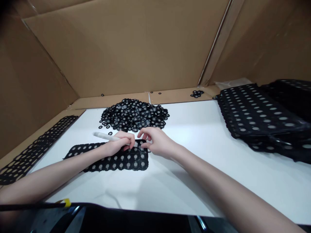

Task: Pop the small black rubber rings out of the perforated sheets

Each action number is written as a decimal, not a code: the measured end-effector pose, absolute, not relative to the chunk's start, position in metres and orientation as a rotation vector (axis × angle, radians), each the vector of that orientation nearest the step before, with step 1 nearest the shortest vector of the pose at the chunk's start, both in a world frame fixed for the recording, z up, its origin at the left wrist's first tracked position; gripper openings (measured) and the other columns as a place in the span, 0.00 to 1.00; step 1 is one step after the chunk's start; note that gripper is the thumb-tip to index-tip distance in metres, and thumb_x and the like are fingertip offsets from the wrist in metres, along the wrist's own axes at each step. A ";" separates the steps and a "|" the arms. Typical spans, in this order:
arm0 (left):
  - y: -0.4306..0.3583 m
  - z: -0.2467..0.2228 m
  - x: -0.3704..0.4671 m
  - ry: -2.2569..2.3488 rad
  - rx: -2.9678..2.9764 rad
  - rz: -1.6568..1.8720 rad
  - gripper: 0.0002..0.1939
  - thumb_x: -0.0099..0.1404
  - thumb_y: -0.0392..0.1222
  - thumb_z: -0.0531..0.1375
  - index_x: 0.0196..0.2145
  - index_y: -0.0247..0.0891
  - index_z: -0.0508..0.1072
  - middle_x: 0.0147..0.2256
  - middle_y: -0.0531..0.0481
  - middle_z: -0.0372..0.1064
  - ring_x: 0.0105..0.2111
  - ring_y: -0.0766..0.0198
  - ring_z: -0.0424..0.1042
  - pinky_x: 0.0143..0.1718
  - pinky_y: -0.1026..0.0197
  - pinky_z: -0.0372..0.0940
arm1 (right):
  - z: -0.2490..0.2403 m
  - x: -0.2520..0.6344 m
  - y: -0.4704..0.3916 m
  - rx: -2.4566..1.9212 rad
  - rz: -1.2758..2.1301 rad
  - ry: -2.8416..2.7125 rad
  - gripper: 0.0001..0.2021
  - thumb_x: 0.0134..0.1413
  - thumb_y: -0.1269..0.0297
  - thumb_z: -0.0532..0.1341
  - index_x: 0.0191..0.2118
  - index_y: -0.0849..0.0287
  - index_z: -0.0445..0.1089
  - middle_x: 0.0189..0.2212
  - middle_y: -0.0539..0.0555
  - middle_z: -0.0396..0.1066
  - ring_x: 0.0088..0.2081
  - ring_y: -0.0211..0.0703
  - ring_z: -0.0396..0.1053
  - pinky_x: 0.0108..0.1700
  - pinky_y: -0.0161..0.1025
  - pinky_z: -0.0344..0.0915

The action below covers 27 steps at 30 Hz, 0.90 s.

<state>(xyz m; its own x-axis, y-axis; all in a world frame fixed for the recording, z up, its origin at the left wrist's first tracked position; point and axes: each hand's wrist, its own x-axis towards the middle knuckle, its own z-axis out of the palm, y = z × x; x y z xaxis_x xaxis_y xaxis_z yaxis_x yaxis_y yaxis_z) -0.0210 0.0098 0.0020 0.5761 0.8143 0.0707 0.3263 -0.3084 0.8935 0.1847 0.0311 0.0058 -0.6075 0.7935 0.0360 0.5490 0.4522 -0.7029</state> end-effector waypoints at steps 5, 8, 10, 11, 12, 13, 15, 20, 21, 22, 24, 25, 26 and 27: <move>0.003 0.004 -0.026 0.892 1.932 0.756 0.12 0.58 0.35 0.48 0.21 0.34 0.67 0.17 0.55 0.59 0.20 0.70 0.60 0.26 0.66 0.55 | 0.014 0.187 0.028 -1.152 0.819 -2.552 0.12 0.44 0.62 0.69 0.36 0.58 0.71 0.30 0.51 0.68 0.36 0.43 0.63 0.39 0.38 0.57; -0.002 0.006 -0.024 0.859 2.010 0.698 0.12 0.58 0.35 0.48 0.21 0.34 0.67 0.17 0.55 0.59 0.20 0.70 0.60 0.27 0.67 0.56 | 0.015 0.186 0.027 -1.189 0.779 -2.588 0.13 0.45 0.62 0.68 0.25 0.59 0.62 0.26 0.50 0.65 0.34 0.42 0.61 0.36 0.37 0.55; -0.003 0.006 -0.022 0.861 2.060 0.663 0.13 0.59 0.35 0.47 0.22 0.34 0.67 0.18 0.55 0.59 0.20 0.70 0.60 0.27 0.67 0.56 | 0.014 0.185 0.026 -1.189 0.761 -2.589 0.16 0.46 0.64 0.67 0.22 0.58 0.57 0.25 0.50 0.64 0.33 0.42 0.60 0.35 0.37 0.54; -0.004 0.005 -0.021 0.868 2.079 0.651 0.13 0.59 0.36 0.47 0.22 0.34 0.67 0.18 0.55 0.59 0.20 0.70 0.60 0.28 0.67 0.56 | 0.014 0.185 0.026 -1.182 0.762 -2.585 0.16 0.46 0.65 0.67 0.22 0.58 0.56 0.25 0.49 0.64 0.33 0.41 0.60 0.35 0.37 0.54; -0.004 0.005 -0.021 0.878 2.090 0.641 0.13 0.59 0.36 0.47 0.22 0.35 0.68 0.18 0.55 0.60 0.21 0.70 0.60 0.28 0.67 0.56 | 0.014 0.184 0.025 -1.175 0.769 -2.575 0.16 0.46 0.67 0.66 0.21 0.58 0.55 0.24 0.49 0.63 0.33 0.41 0.60 0.35 0.36 0.54; -0.004 0.005 -0.021 0.890 2.096 0.637 0.13 0.60 0.36 0.47 0.23 0.35 0.68 0.19 0.55 0.60 0.21 0.70 0.60 0.28 0.67 0.56 | 0.014 0.184 0.025 -1.168 0.781 -2.564 0.17 0.46 0.68 0.66 0.21 0.58 0.55 0.24 0.49 0.63 0.33 0.41 0.59 0.35 0.36 0.53; -0.004 0.004 -0.021 0.902 2.100 0.635 0.13 0.60 0.36 0.47 0.23 0.35 0.67 0.19 0.55 0.60 0.22 0.70 0.60 0.29 0.67 0.56 | 0.013 0.183 0.024 -1.159 0.811 -2.536 0.17 0.45 0.70 0.66 0.21 0.58 0.54 0.24 0.48 0.62 0.32 0.40 0.59 0.34 0.36 0.53; -0.006 0.006 -0.019 0.892 2.143 0.644 0.12 0.60 0.36 0.46 0.23 0.35 0.66 0.20 0.55 0.60 0.22 0.69 0.60 0.29 0.66 0.56 | 0.009 0.183 0.024 -1.124 0.902 -2.476 0.19 0.42 0.75 0.64 0.20 0.58 0.50 0.22 0.47 0.58 0.30 0.38 0.57 0.32 0.34 0.52; -0.007 0.007 -0.018 0.888 2.161 0.637 0.12 0.60 0.36 0.46 0.23 0.35 0.65 0.20 0.55 0.60 0.22 0.69 0.60 0.29 0.66 0.56 | 0.008 0.183 0.025 -1.118 0.916 -2.466 0.18 0.42 0.75 0.63 0.20 0.57 0.49 0.22 0.46 0.57 0.30 0.38 0.56 0.31 0.34 0.52; -0.007 0.007 -0.018 0.882 2.180 0.626 0.12 0.60 0.36 0.46 0.23 0.35 0.65 0.19 0.55 0.59 0.22 0.69 0.59 0.29 0.66 0.56 | 0.008 0.183 0.025 -1.111 0.927 -2.458 0.18 0.42 0.76 0.63 0.20 0.58 0.49 0.22 0.46 0.57 0.30 0.38 0.56 0.31 0.34 0.52; -0.006 0.007 -0.017 0.871 2.210 0.602 0.12 0.60 0.36 0.46 0.23 0.36 0.64 0.19 0.55 0.58 0.22 0.69 0.58 0.29 0.66 0.55 | 0.007 0.183 0.025 -1.097 0.934 -2.451 0.17 0.41 0.76 0.62 0.20 0.58 0.49 0.22 0.46 0.57 0.30 0.38 0.55 0.31 0.34 0.52; -0.006 0.007 -0.017 0.867 2.218 0.595 0.12 0.60 0.36 0.45 0.22 0.36 0.63 0.19 0.55 0.58 0.22 0.69 0.58 0.29 0.66 0.55 | 0.006 0.183 0.025 -1.087 0.934 -2.450 0.17 0.40 0.77 0.62 0.20 0.58 0.49 0.22 0.46 0.57 0.30 0.37 0.55 0.31 0.34 0.52; -0.006 0.007 -0.016 0.863 2.224 0.592 0.12 0.60 0.36 0.45 0.22 0.35 0.63 0.19 0.55 0.58 0.22 0.69 0.58 0.29 0.67 0.55 | 0.006 0.183 0.025 -1.076 0.933 -2.451 0.17 0.40 0.77 0.61 0.20 0.58 0.49 0.22 0.46 0.56 0.30 0.37 0.55 0.31 0.34 0.51; -0.005 0.006 -0.016 0.861 2.229 0.589 0.12 0.60 0.36 0.45 0.22 0.35 0.63 0.19 0.55 0.58 0.22 0.69 0.58 0.28 0.67 0.55 | 0.006 0.183 0.025 -1.065 0.935 -2.451 0.17 0.39 0.78 0.61 0.20 0.58 0.49 0.22 0.46 0.56 0.30 0.37 0.55 0.31 0.34 0.51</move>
